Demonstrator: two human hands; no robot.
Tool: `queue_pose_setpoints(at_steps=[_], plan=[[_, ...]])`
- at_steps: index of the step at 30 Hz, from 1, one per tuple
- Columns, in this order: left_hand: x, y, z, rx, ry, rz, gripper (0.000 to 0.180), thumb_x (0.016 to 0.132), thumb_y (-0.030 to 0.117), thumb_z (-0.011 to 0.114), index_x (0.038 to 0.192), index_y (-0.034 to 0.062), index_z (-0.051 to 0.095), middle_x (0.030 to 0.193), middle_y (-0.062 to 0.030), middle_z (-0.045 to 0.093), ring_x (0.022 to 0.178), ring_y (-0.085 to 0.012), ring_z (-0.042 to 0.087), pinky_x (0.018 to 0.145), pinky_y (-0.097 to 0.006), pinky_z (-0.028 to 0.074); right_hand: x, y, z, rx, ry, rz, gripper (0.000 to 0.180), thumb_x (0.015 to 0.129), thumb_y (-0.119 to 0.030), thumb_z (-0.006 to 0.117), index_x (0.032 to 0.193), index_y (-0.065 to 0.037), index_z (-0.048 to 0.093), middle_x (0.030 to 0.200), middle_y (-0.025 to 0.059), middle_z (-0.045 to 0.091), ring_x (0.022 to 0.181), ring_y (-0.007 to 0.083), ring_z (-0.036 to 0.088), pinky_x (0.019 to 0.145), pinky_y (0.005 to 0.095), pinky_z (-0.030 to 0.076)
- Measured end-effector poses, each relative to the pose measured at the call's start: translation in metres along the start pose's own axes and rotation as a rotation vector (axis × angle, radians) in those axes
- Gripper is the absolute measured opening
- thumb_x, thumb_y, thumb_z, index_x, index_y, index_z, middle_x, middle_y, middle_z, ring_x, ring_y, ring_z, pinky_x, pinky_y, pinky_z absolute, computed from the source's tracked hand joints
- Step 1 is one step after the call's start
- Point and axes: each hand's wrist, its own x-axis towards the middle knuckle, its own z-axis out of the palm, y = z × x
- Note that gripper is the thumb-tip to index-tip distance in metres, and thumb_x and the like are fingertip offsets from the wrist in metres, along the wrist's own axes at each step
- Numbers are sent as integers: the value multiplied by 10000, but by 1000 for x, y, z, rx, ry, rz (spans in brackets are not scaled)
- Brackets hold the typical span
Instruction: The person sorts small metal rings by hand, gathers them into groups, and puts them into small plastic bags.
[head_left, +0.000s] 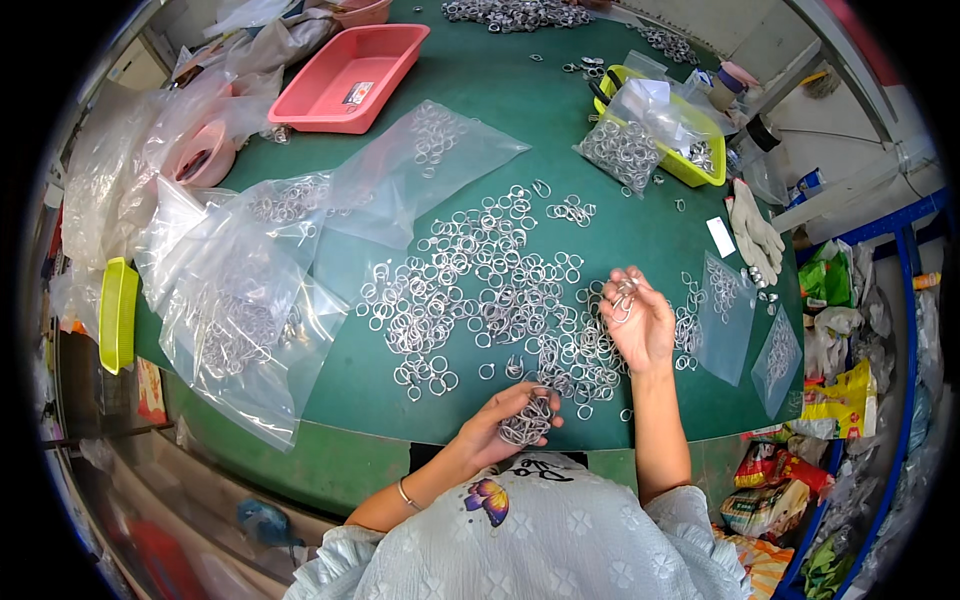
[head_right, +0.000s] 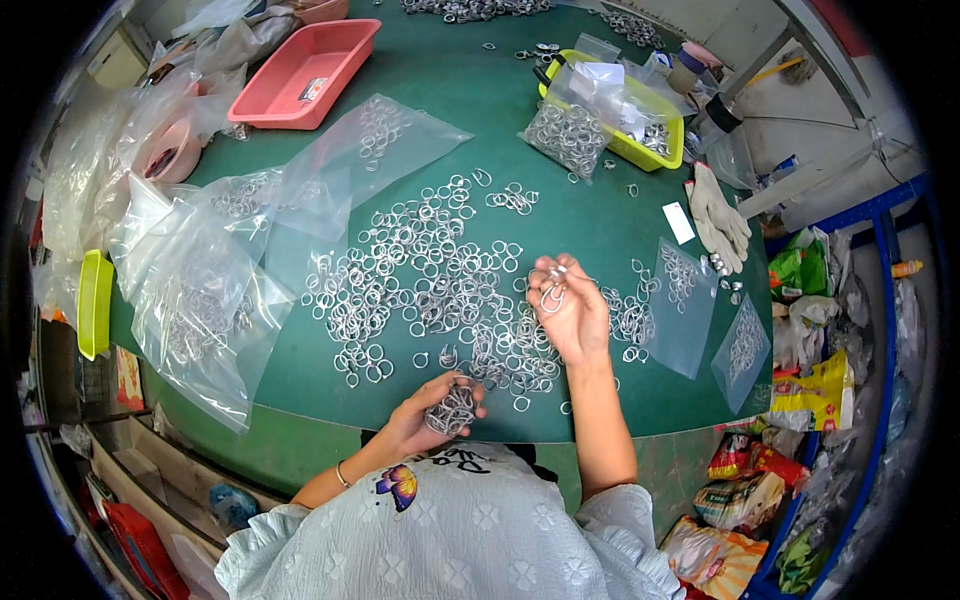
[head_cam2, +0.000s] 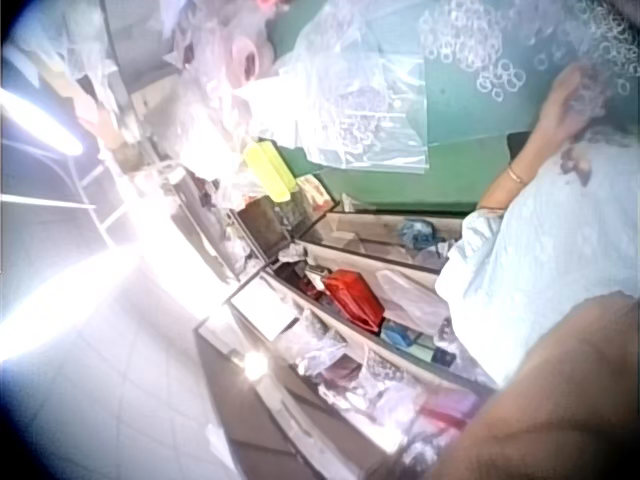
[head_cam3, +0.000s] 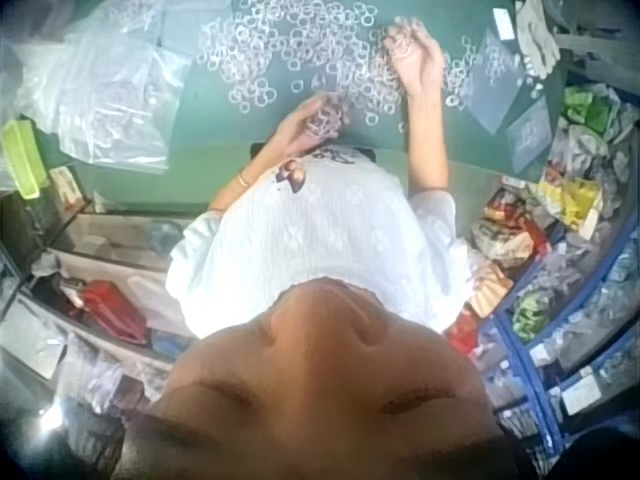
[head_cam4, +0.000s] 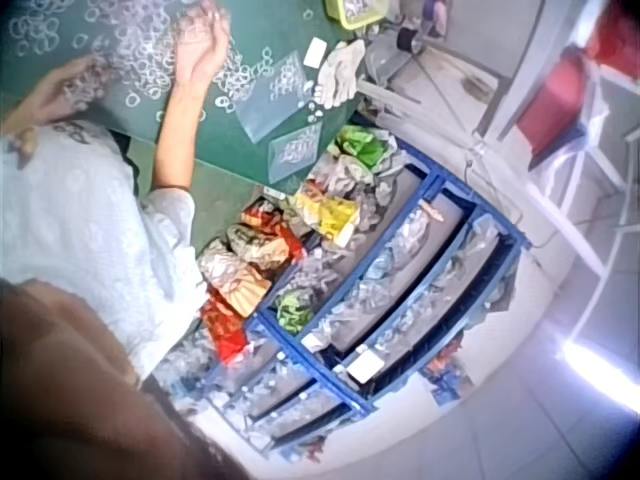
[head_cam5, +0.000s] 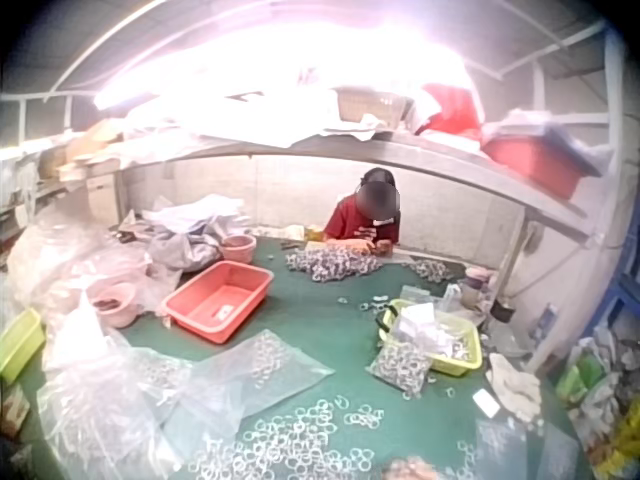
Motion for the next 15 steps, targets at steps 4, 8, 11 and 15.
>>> queue_pose_setpoints(at_steps=[4, 8, 11, 15], plan=[[-1, 0, 0, -1, 17, -3, 288, 884, 254, 596, 1089, 60, 537, 1097, -148, 513, 1008, -288, 558, 700, -352, 554, 5, 0, -10, -463, 106, 54, 163, 858, -91, 563, 996, -4, 575, 854, 73, 568, 706, 144, 519, 598, 271, 417], [0, 0, -2, -12, 13, -8, 290, 884, 251, 596, 1091, 57, 536, 1093, -147, 511, 1008, -287, 558, 700, -353, 555, -1, 20, -1, -1749, 39, -194, 122, 781, -115, 681, 890, -60, 676, 681, 33, 563, 591, 170, 559, 556, 322, 447], [0, 0, -1, -4, 0, -5, 291, 885, 249, 593, 1095, 55, 536, 1089, -146, 510, 1006, -287, 559, 698, -350, 556, -3, 31, 7, -2081, 63, -199, 133, 756, -135, 687, 872, -71, 674, 769, 100, 595, 664, 305, 599, 606, 408, 469], [-2, -1, -1, 5, 6, 1, 292, 891, 253, 587, 1099, 55, 532, 1094, -140, 522, 1007, -273, 570, 699, -342, 553, -3, 27, 2, -1869, 49, -220, 75, 791, -99, 657, 832, -37, 649, 751, 92, 582, 626, 237, 573, 576, 367, 448]])
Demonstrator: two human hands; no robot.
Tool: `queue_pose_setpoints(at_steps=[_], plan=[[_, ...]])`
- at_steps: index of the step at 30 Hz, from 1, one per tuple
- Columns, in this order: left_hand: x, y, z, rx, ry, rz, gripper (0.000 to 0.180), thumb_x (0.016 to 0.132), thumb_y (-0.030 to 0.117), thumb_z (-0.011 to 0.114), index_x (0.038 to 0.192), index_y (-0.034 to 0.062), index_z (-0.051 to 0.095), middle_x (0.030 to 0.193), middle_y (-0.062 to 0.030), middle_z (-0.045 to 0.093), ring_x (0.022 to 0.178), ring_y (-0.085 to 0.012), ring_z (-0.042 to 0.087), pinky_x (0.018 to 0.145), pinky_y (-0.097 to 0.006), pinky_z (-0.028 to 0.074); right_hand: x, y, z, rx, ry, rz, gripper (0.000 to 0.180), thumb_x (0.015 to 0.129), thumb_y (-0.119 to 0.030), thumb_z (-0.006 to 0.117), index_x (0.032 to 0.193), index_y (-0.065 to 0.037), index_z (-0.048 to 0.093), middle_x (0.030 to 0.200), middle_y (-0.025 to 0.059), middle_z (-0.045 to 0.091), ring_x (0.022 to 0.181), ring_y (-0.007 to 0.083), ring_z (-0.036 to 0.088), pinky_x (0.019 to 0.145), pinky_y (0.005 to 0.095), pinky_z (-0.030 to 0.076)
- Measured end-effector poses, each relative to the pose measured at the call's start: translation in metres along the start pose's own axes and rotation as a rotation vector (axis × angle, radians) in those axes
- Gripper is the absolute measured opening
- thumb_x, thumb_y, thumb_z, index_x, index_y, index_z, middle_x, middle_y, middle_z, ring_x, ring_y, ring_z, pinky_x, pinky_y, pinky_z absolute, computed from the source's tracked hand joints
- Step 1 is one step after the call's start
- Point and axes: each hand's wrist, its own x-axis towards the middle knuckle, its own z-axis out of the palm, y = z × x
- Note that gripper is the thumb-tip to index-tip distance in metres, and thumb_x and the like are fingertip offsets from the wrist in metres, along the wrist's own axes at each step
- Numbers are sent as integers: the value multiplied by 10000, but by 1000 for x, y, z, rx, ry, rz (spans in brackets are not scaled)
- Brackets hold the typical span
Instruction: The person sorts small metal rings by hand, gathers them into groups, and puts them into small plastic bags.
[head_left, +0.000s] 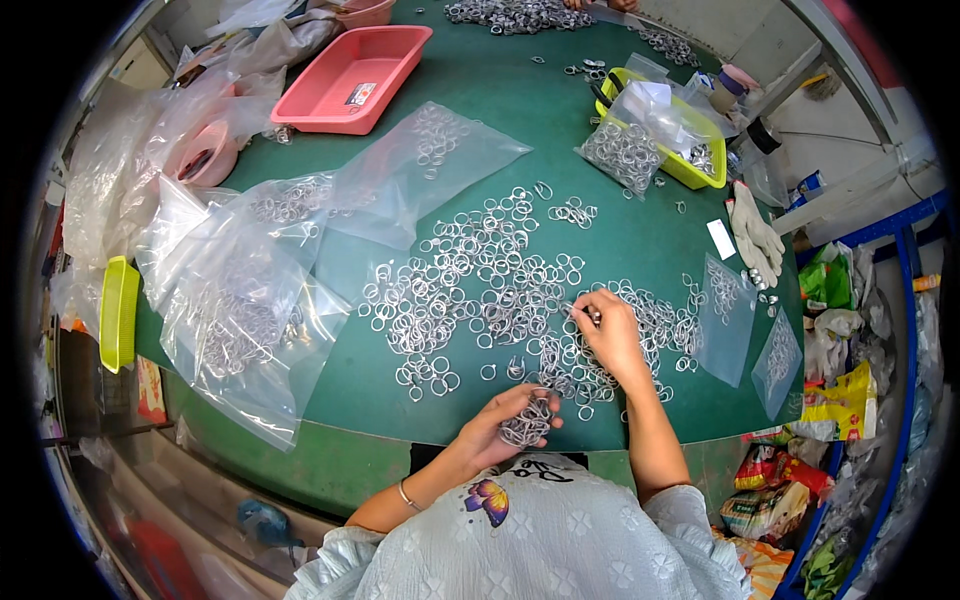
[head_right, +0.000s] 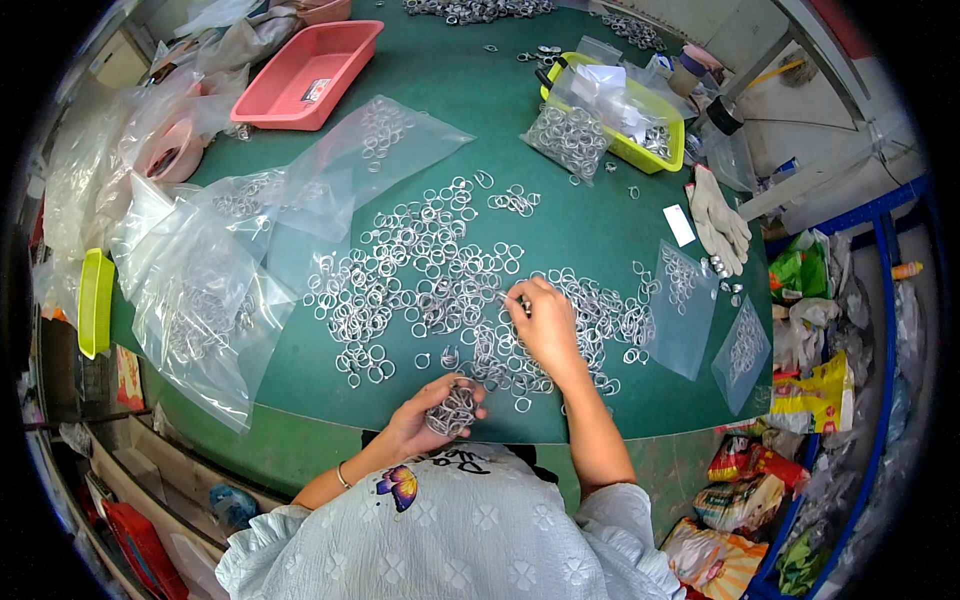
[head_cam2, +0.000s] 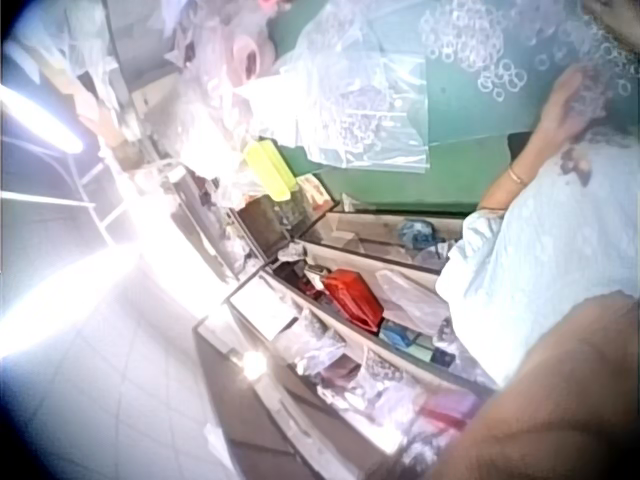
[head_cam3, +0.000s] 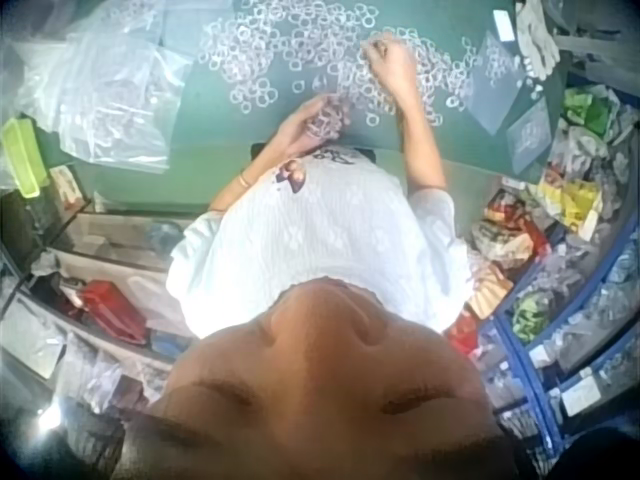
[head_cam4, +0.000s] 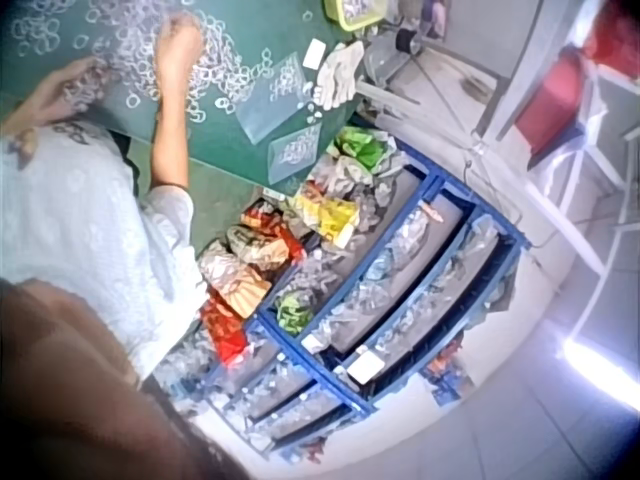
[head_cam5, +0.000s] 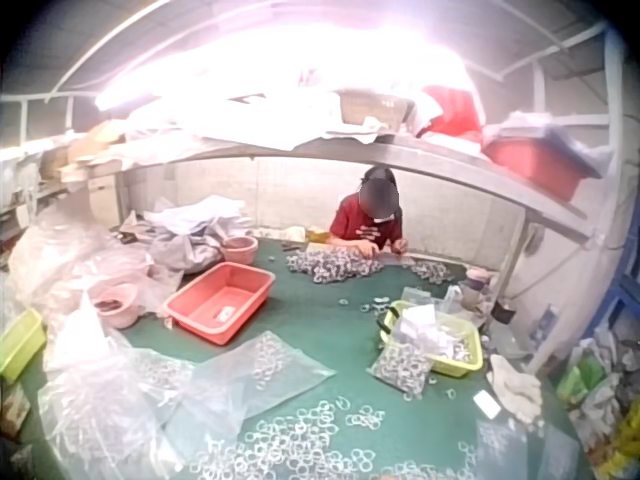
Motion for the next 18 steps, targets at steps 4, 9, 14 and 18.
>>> queue_pose_setpoints(at_steps=[4, 9, 14, 18], plan=[[-1, 0, -2, 21, 20, 11, 299, 890, 266, 589, 1098, 60, 530, 1094, -137, 521, 1007, -266, 571, 703, -337, 551, 2, 0, -11, 310, 42, 27, 55, 827, -53, 612, 828, 3, 611, 737, 65, 592, 651, 124, 520, 608, 291, 427], [-1, -1, 0, 36, 16, 9, 308, 879, 284, 601, 1085, 67, 527, 1086, -138, 506, 1005, -268, 563, 703, -337, 553, 0, -7, -18, 687, -83, 264, 90, 869, -62, 580, 924, 6, 597, 760, 42, 626, 573, 82, 492, 537, 222, 407], [-2, 0, 1, 32, 12, 5, 306, 879, 283, 601, 1087, 71, 526, 1087, -135, 505, 1007, -262, 560, 705, -336, 549, -2, -10, -24, 1170, -154, 387, 132, 896, -63, 537, 980, 22, 592, 721, 46, 577, 509, 75, 476, 404, 187, 344], [-1, 1, 3, 28, 26, -8, 299, 879, 273, 600, 1093, 77, 530, 1089, -136, 505, 1003, -263, 555, 699, -332, 547, -4, 4, -19, 1688, -207, 413, 207, 911, -90, 508, 1073, 24, 570, 832, 77, 584, 639, 126, 547, 365, 198, 364]])
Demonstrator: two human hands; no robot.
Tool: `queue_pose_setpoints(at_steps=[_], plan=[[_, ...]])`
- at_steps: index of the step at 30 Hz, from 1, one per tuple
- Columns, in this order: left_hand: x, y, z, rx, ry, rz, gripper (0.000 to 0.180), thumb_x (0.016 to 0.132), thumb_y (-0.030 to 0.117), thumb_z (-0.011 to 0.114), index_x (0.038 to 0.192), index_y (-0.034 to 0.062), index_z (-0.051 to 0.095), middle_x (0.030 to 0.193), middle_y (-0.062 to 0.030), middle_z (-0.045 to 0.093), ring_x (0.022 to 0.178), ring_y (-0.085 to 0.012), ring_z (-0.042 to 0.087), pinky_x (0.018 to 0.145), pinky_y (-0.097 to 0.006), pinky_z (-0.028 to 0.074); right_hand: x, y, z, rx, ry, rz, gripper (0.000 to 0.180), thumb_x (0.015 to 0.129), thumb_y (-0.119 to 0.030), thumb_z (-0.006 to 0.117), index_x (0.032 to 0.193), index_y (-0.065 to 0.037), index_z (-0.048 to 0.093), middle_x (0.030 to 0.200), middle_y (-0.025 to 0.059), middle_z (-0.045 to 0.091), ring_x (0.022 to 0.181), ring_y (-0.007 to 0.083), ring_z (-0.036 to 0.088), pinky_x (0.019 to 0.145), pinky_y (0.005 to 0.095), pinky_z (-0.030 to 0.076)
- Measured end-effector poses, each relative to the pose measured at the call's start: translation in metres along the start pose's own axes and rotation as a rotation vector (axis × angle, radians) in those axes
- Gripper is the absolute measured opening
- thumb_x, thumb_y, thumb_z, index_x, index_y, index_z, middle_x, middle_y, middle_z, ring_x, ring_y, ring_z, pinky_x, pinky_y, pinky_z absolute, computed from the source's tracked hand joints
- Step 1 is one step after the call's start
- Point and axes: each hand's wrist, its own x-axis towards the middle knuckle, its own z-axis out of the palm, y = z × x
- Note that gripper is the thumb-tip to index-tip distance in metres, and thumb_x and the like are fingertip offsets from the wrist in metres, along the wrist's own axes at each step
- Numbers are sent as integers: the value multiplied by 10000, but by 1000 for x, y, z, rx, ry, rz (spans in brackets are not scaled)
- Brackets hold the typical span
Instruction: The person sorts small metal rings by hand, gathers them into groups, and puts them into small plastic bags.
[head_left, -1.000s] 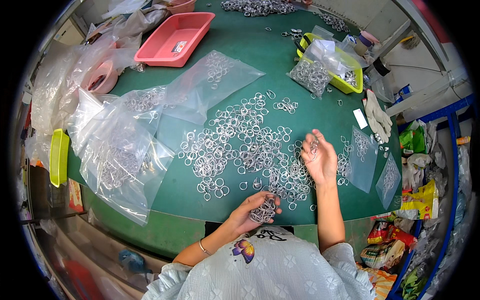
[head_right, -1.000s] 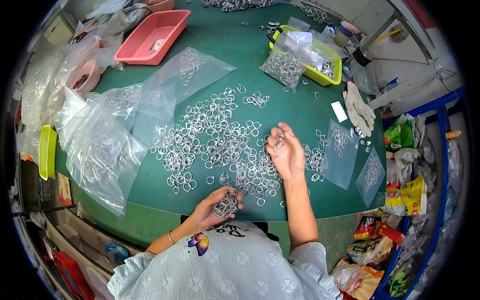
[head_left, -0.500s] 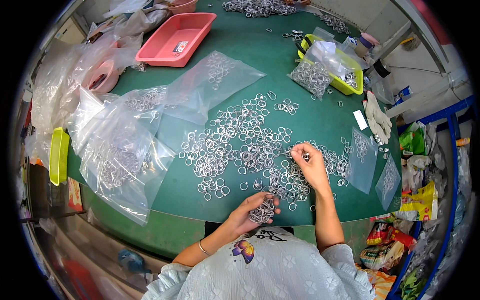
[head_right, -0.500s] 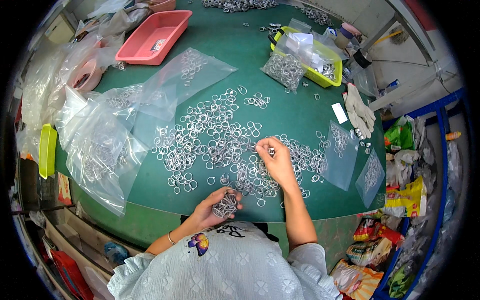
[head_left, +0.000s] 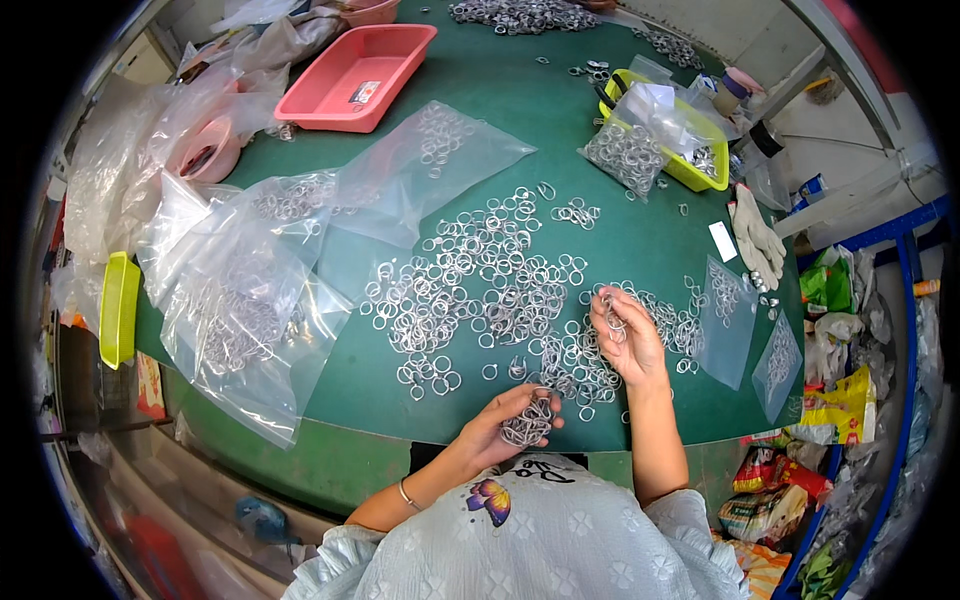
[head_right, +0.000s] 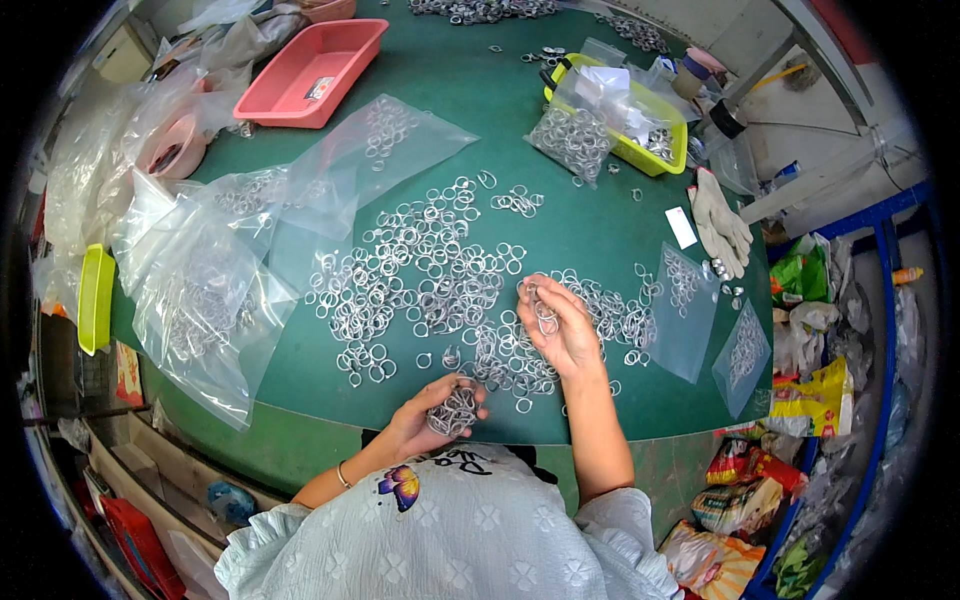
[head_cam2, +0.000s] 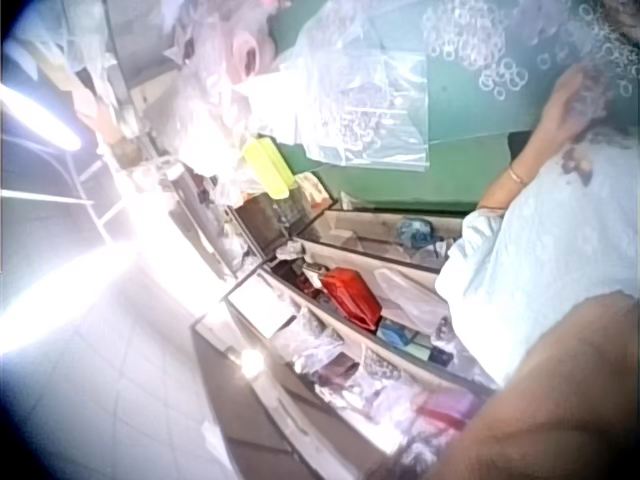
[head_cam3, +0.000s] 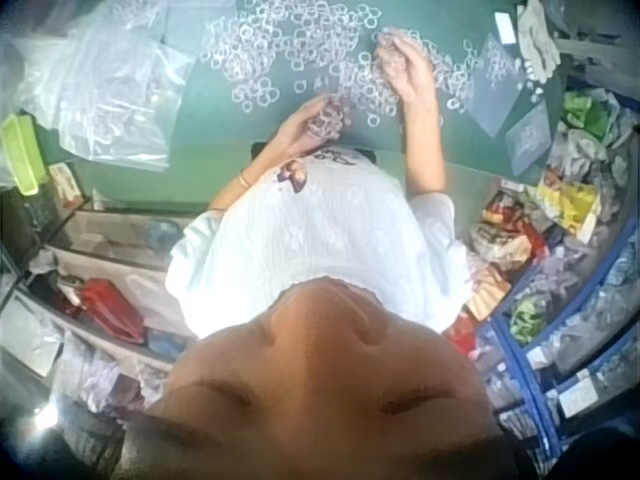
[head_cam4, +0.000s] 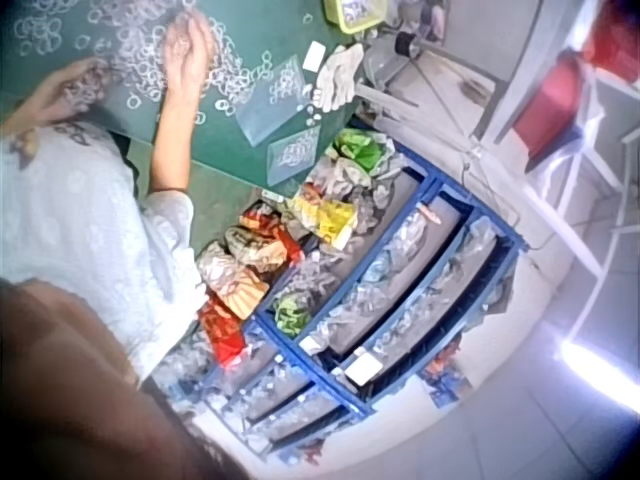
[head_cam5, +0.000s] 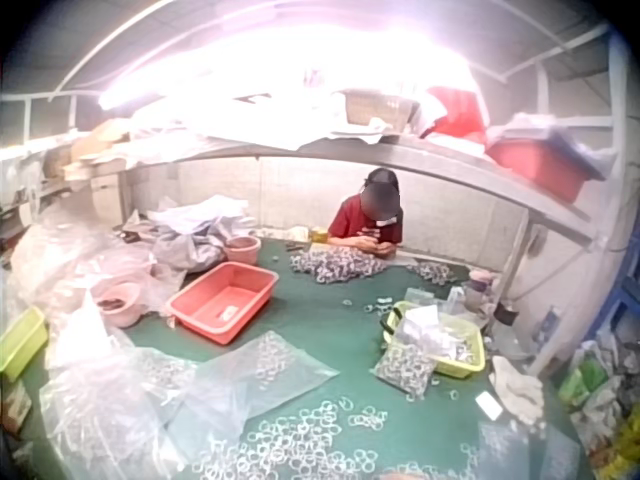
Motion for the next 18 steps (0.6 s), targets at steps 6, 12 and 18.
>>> queue_pose_setpoints(at_steps=[6, 12, 18], plan=[[0, 0, -2, -2, -6, 1, 289, 881, 264, 597, 1095, 79, 536, 1091, -136, 508, 1001, -270, 551, 696, -332, 539, 3, 9, 9, -11, 56, 44, 197, 932, -157, 517, 1051, -7, 565, 865, 71, 583, 681, 140, 557, 449, 180, 410], [0, 0, -1, -16, -7, 2, 282, 883, 259, 595, 1087, 74, 537, 1080, -137, 508, 1002, -268, 554, 696, -331, 541, 12, 11, -18, -669, -27, -73, 228, 872, -234, 618, 969, -29, 605, 708, 57, 559, 569, 147, 515, 460, 261, 406], [0, -1, -1, -16, -16, -3, 275, 885, 258, 592, 1083, 76, 535, 1075, -133, 509, 1004, -267, 555, 690, -331, 540, 23, 38, 14, -1869, 343, -538, 185, 762, -185, 707, 821, -19, 651, 631, 107, 553, 525, 260, 489, 507, 369, 392]])
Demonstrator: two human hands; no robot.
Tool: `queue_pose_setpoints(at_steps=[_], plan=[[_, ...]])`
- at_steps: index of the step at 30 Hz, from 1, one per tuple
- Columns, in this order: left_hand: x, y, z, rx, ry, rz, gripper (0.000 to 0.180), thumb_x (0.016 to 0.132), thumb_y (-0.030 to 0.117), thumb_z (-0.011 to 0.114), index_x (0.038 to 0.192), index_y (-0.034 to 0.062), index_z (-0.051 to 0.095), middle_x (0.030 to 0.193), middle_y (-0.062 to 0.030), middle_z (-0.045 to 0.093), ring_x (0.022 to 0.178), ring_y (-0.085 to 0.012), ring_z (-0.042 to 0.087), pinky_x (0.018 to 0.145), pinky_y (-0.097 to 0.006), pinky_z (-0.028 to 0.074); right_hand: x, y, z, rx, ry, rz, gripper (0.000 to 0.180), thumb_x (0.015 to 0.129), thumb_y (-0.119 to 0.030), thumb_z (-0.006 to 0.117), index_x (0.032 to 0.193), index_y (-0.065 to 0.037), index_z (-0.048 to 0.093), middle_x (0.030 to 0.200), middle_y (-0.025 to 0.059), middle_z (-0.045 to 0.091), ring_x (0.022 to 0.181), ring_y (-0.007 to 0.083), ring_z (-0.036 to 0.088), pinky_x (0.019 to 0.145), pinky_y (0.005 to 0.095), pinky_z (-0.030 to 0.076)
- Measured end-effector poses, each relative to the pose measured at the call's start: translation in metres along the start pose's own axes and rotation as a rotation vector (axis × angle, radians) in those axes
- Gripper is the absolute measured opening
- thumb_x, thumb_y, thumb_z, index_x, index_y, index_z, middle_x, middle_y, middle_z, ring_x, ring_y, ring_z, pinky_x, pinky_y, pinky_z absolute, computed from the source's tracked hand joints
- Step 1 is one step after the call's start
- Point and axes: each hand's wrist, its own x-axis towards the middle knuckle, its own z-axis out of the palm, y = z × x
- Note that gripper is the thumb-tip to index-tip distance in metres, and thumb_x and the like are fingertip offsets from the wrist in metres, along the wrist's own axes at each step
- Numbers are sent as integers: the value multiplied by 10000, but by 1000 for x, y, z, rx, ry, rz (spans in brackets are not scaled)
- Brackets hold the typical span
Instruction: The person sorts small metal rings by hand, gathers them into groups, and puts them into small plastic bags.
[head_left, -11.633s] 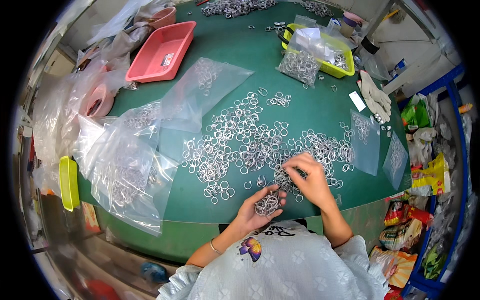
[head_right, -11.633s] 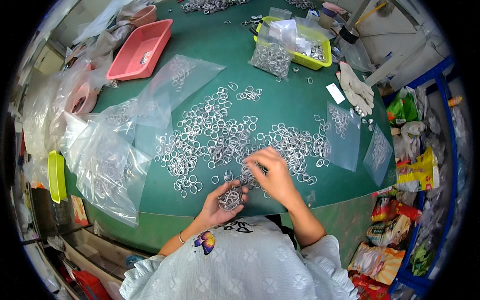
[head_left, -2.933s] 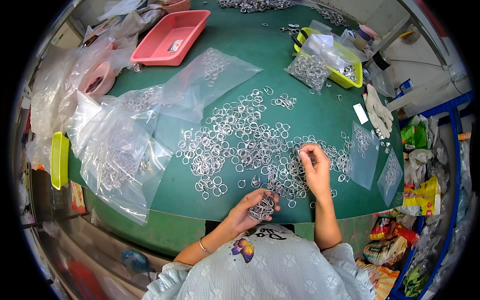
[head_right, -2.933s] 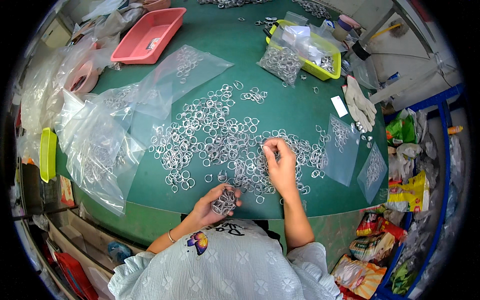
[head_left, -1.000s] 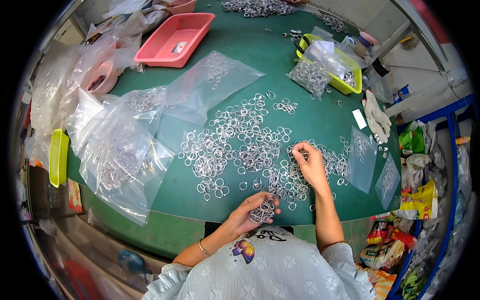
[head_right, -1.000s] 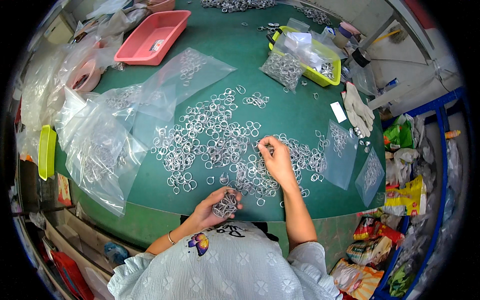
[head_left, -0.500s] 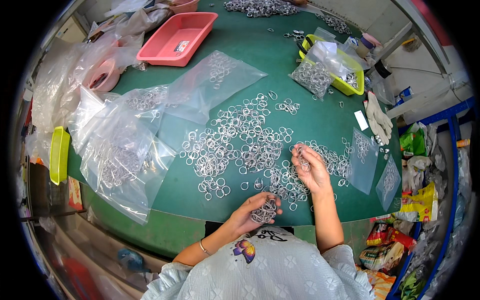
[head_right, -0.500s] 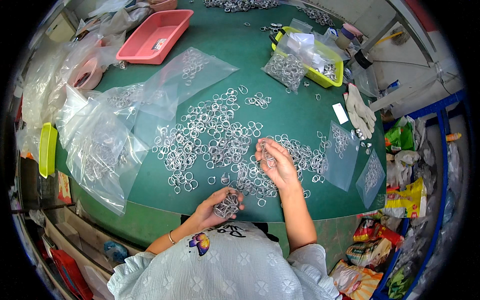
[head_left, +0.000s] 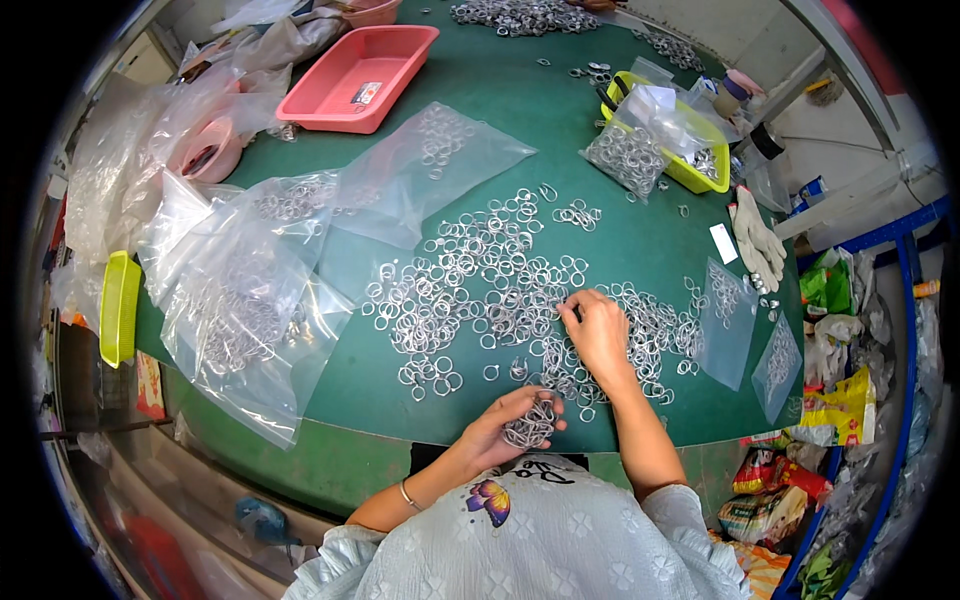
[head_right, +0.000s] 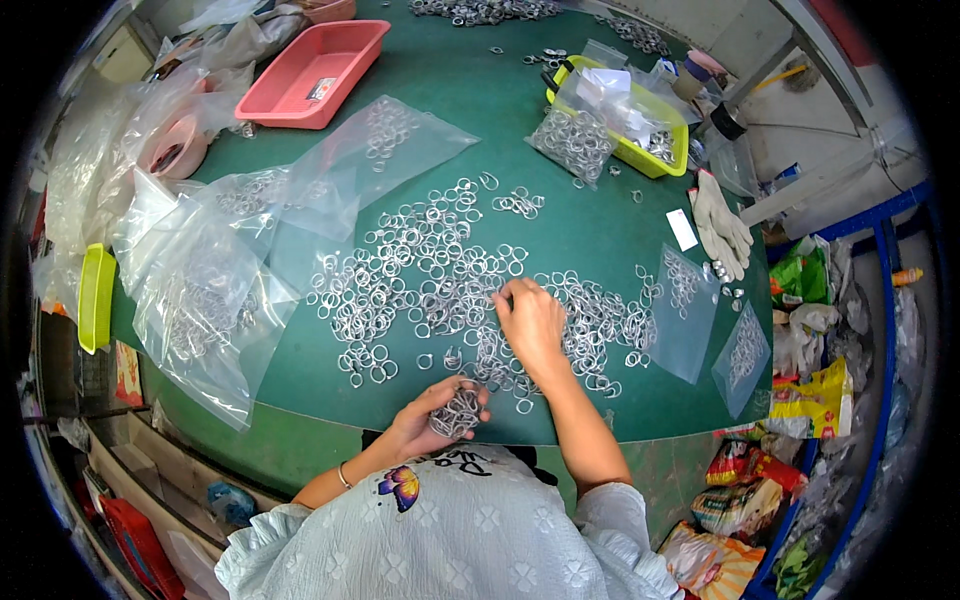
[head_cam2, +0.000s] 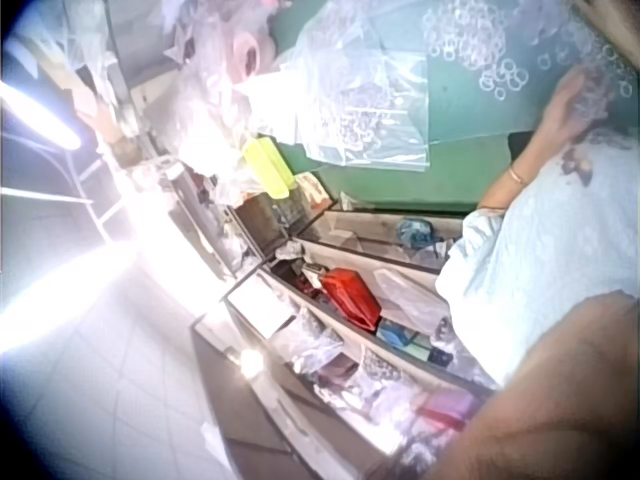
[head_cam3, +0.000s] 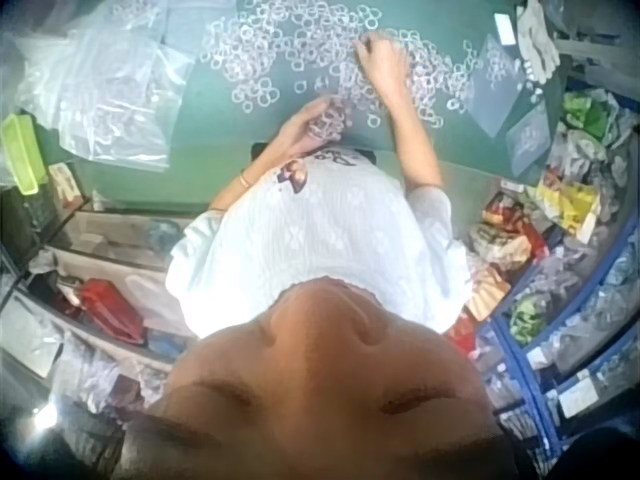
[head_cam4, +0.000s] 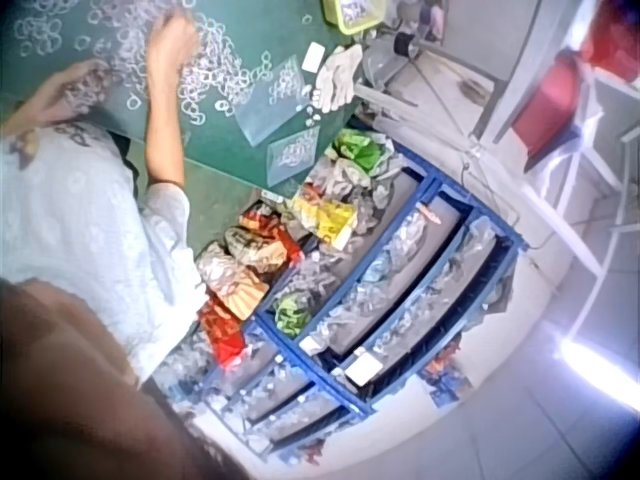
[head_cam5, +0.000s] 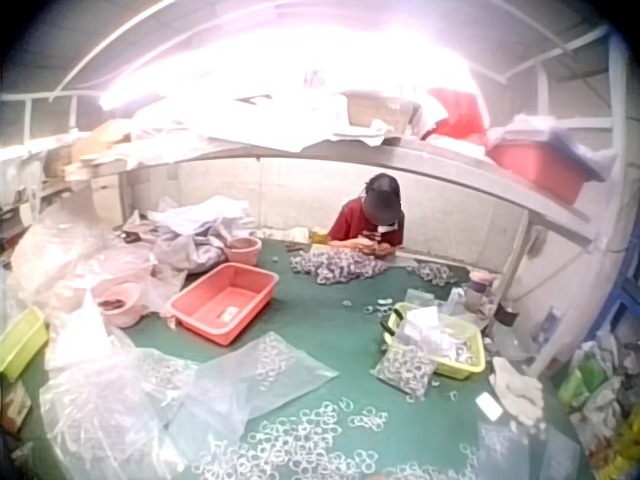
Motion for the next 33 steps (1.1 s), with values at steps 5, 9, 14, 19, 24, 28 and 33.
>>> queue_pose_setpoints(at_steps=[5, 9, 14, 19, 24, 28, 33], plan=[[-2, 0, -3, -35, -16, 31, 292, 908, 238, 567, 1125, 46, 525, 1099, -137, 551, 1012, -258, 592, 710, -332, 560, 5, -3, -13, 18, -47, 127, 169, 773, -206, 690, 767, -45, 640, 770, 110, 629, 662, 319, 615, 573, 411, 467], [-1, -2, -4, -28, -27, 18, 286, 910, 235, 563, 1122, 45, 527, 1098, -138, 552, 1006, -257, 595, 708, -332, 561, 1, -1, -2, -82, -19, -32, 176, 775, -217, 691, 773, -47, 645, 733, 94, 625, 571, 301, 578, 531, 397, 444], [-2, 0, -3, 29, 22, 16, 280, 887, 263, 591, 1088, 76, 533, 1079, -136, 511, 1008, -271, 560, 699, -335, 543, 6, 8, -11, 437, -112, 245, 116, 802, -129, 669, 783, -19, 639, 622, 22, 575, 532, 134, 508, 493, 284, 397], [-2, 1, -4, 6, 19, 21, 275, 890, 258, 588, 1088, 75, 534, 1078, -137, 510, 1009, -269, 559, 693, -334, 540, 4, 10, -19, 964, -243, 394, 115, 879, -125, 619, 835, -19, 616, 663, -37, 562, 485, 11, 360, 425, 197, 258], [-1, 1, -2, 5, 20, 10, 274, 891, 256, 586, 1086, 71, 535, 1082, -140, 510, 1008, -268, 558, 695, -335, 539, 3, 12, -20, 1057, -322, 426, 89, 879, -121, 616, 853, -36, 608, 734, -10, 632, 474, -6, 352, 418, 179, 252], [0, 2, -2, 6, 29, 12, 272, 891, 252, 585, 1085, 68, 535, 1083, -140, 509, 1009, -270, 555, 705, -337, 547, 4, 13, -21, 1077, -336, 419, 75, 871, -97, 619, 835, -37, 593, 770, 31, 672, 486, -3, 387, 429, 175, 277], [2, 1, 2, 2, 43, 5, 275, 889, 250, 588, 1085, 65, 535, 1082, -142, 506, 1008, -272, 552, 702, -332, 551, 2, 15, -15, 1073, -269, 358, 52, 853, -58, 633, 840, -37, 587, 771, 57, 683, 509, 3, 431, 453, 168, 308]])
